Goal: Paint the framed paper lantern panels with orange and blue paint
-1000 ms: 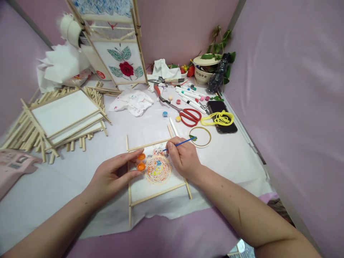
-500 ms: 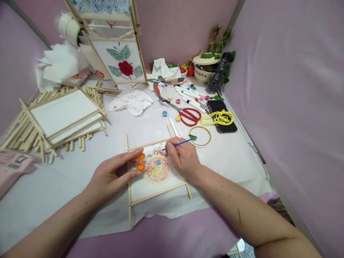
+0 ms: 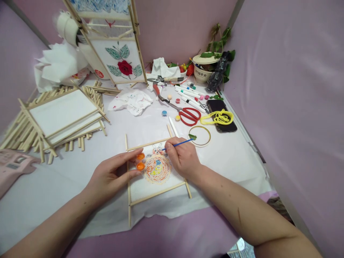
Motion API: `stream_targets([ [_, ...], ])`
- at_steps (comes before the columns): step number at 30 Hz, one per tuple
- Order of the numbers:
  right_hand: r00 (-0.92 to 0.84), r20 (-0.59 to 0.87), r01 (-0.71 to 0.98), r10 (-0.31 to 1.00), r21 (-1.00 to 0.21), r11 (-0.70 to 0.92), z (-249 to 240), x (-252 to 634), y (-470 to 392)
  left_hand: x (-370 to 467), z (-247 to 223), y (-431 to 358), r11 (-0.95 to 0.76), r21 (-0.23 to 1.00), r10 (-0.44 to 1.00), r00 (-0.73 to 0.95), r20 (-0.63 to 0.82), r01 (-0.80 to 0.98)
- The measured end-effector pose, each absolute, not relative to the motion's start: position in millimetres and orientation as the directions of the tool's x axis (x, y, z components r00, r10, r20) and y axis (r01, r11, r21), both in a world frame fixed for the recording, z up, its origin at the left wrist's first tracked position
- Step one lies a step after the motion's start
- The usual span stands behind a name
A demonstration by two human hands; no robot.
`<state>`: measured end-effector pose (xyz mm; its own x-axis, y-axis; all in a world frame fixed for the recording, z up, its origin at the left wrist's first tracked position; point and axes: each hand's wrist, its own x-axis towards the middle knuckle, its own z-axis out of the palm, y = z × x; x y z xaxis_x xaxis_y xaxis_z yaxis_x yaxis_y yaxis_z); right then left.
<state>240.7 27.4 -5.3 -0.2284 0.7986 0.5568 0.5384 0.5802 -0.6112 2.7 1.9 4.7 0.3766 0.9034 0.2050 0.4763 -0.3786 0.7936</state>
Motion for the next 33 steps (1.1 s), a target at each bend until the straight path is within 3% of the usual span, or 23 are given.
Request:
stream_targets([
  [33,-0.165,0.524,0.497,0.835,-0.687,0.529,-6.5,240.1,30.9,2.8,6.0,1.1,-0.371,0.8,0.907,0.37,0.202,0.472],
])
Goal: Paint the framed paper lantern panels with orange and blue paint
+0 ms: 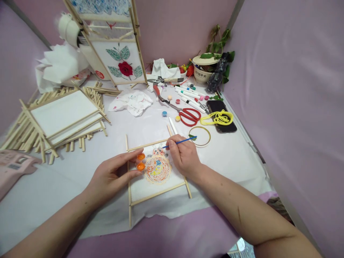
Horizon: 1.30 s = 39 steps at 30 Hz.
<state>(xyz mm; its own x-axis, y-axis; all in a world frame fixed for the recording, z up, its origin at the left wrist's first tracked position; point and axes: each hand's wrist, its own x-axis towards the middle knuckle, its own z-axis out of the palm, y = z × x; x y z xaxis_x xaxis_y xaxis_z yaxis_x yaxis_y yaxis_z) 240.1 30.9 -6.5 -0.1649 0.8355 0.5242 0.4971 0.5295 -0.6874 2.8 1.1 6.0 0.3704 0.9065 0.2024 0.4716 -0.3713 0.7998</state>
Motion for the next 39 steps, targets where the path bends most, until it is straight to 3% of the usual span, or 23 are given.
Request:
stream_targets([
  [30,-0.205,0.495,0.498,0.844,-0.69,0.525,-7.7,245.6,32.5,1.9,3.8,1.0,-0.382,0.805,0.899,0.384,0.21,0.454],
  [39,-0.245,0.489,0.561,0.837,-0.632,0.534,-3.2,244.7,33.6,1.9,2.3,1.3,-0.382,0.801,0.898,0.388,0.205,0.461],
])
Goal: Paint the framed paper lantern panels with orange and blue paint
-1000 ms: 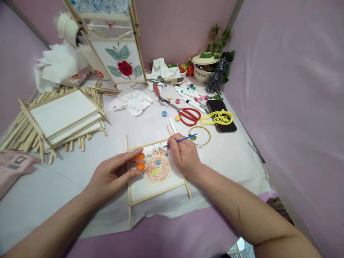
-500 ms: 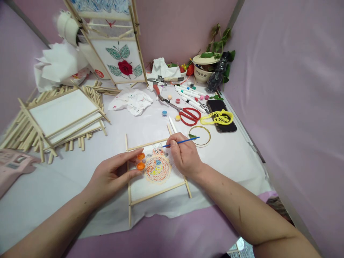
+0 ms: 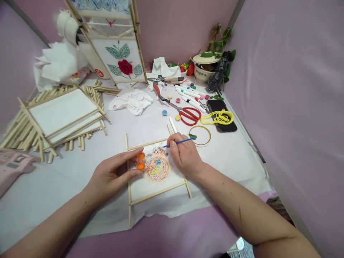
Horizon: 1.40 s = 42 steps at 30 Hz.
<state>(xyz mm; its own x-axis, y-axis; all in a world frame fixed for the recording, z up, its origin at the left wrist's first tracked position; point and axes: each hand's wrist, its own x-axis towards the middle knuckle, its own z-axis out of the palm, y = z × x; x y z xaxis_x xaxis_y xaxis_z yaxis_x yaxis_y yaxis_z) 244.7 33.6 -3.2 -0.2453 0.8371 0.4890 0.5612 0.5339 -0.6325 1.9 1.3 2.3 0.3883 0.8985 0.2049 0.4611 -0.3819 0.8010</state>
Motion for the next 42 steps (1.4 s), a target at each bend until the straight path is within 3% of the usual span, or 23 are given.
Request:
stream_targets([
  [10,-0.24,0.565,0.503,0.79,-0.623,0.599,-7.3,246.9,32.8,1.3,1.5,1.1,-0.384,0.805,0.898,0.384,0.213,0.452],
  [42,-0.286,0.531,0.558,0.798,-0.585,0.589,-3.5,245.5,33.0,2.2,2.6,0.7,-0.372,0.805,0.902,0.383,0.197,0.462],
])
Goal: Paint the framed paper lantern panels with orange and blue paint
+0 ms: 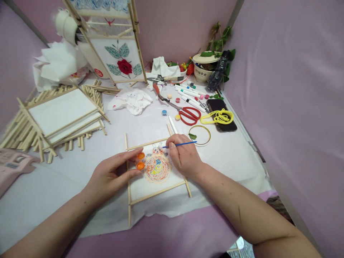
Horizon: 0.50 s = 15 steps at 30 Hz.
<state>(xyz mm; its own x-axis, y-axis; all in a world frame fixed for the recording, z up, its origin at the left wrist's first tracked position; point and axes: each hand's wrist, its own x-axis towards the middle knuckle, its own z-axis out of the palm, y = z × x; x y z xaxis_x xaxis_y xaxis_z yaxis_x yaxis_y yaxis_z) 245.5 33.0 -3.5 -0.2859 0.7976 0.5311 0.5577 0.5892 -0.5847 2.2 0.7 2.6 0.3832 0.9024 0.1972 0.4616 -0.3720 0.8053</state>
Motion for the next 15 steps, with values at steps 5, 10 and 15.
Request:
stream_targets([
  [5,-0.262,0.536,0.577,0.803,-0.58,0.575,-3.7,246.2,33.3,2.2,3.4,1.6,-0.356,0.812,0.907,0.38,0.18,0.464],
  [10,-0.135,0.6,0.483,0.788,-0.655,0.581,-7.3,246.5,28.8,2.0,4.0,1.4,-0.333,0.832,0.916,0.362,0.173,0.445],
  [15,0.036,0.498,0.302,0.866,-0.832,0.466,-3.6,242.7,30.2,1.9,7.2,0.7,-0.292,0.871,0.928,0.336,0.159,0.395],
])
